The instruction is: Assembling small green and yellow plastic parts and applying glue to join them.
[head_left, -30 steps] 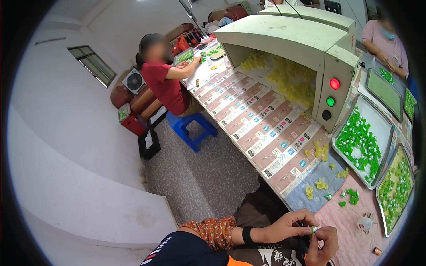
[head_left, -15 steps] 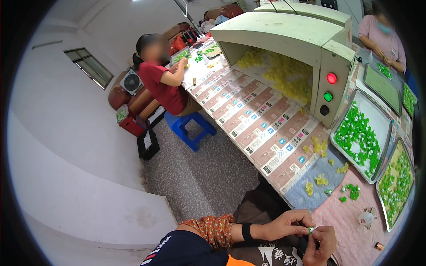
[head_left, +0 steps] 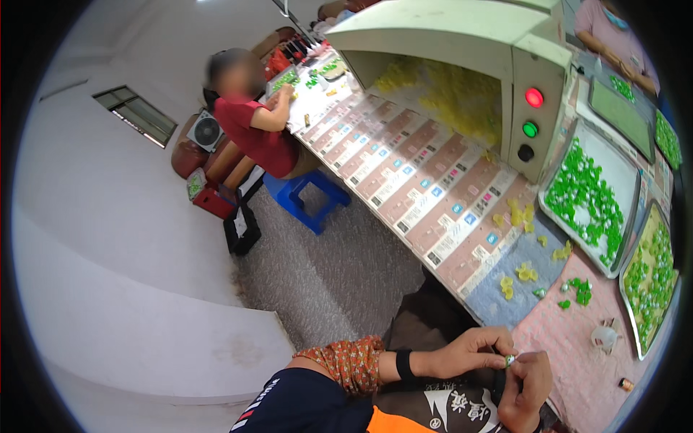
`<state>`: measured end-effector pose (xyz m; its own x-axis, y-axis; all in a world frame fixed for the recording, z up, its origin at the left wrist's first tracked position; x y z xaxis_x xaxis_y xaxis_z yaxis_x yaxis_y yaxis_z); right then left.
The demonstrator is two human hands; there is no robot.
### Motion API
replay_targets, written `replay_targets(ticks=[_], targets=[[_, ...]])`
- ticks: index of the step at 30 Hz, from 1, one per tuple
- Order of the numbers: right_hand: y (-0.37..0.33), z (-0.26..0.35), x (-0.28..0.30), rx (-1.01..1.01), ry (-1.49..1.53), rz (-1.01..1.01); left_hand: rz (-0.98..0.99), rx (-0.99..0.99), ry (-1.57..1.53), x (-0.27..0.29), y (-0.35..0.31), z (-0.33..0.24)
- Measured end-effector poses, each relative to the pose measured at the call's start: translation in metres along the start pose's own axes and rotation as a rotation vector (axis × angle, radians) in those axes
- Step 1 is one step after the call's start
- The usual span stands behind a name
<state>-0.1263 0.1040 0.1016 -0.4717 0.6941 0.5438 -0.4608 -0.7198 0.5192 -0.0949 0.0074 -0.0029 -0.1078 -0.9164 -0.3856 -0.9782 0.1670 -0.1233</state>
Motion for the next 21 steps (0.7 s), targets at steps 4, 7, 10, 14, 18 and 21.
replay_targets(ticks=[4, 7, 10, 14, 18, 21], targets=[[0.0, -0.013, -0.006, 0.001, 0.046, -0.099, -0.054, 0.071, -0.034, 0.014, -0.002, 0.008], [0.005, -0.031, -0.004, -0.161, 0.145, -0.099, -0.1, 0.257, -0.223, 0.02, -0.003, 0.019], [-0.009, -0.059, -0.008, -0.446, 0.299, -0.111, -0.114, 0.288, -0.212, 0.017, 0.001, 0.016], [-0.033, -0.08, -0.022, -0.773, 0.625, -0.145, -0.148, 0.151, -0.073, 0.014, 0.008, 0.001], [-0.034, -0.081, -0.023, -0.811, 0.709, -0.145, -0.149, 0.202, -0.102, 0.014, 0.007, 0.008], [-0.029, -0.078, -0.017, -0.71, 0.604, -0.138, -0.144, 0.304, -0.317, 0.014, 0.006, 0.021]])
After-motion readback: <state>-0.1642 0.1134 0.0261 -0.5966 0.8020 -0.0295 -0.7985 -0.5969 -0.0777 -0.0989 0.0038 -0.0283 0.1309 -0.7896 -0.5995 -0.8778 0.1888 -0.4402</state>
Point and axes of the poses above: each hand's wrist, its own y-axis towards the middle knuckle, its own x-axis out of the back of the hand, z = x × y, the point moved 10 cm from there along y, towards the middle knuckle, and after that the axes turned 10 degrees about x, right-handed, at the moved point
